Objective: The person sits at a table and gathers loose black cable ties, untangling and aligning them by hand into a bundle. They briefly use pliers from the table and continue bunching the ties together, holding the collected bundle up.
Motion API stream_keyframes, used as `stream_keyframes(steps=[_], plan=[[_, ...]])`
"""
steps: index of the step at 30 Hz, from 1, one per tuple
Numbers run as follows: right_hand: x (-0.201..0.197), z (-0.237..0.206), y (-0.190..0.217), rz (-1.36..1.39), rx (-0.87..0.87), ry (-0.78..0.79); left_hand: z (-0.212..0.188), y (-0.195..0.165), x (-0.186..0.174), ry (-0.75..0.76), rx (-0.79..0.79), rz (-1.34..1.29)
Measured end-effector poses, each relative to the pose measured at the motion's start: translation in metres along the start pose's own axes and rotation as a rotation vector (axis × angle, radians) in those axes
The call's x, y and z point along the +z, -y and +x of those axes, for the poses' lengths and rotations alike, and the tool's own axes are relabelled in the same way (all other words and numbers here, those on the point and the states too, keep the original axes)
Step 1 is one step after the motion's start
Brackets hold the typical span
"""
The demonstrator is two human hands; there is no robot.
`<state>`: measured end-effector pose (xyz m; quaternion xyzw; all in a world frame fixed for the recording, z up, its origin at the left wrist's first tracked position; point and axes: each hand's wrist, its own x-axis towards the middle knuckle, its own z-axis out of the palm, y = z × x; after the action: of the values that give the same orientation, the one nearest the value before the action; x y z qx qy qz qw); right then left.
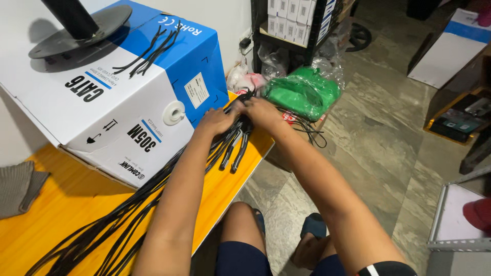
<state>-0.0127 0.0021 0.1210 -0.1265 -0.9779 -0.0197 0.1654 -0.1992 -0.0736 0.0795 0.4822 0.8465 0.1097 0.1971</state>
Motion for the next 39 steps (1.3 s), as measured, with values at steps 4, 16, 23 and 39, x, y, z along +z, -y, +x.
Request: stream_keyframes(steps=[4,16,23,39], plan=[[0.011,-0.012,0.001,0.242,0.085,-0.320,-0.015,-0.002,-0.013,0.153,0.041,0.275],[0.029,-0.057,0.038,0.660,0.503,-0.050,-0.018,0.010,0.022,-0.175,0.001,0.086],[0.036,-0.077,0.043,0.702,0.275,-0.101,-0.033,-0.006,-0.017,-0.306,0.164,0.164],[-0.185,-0.051,0.031,-3.952,0.133,0.587,-0.213,-0.194,-0.201,-0.448,0.599,0.149]])
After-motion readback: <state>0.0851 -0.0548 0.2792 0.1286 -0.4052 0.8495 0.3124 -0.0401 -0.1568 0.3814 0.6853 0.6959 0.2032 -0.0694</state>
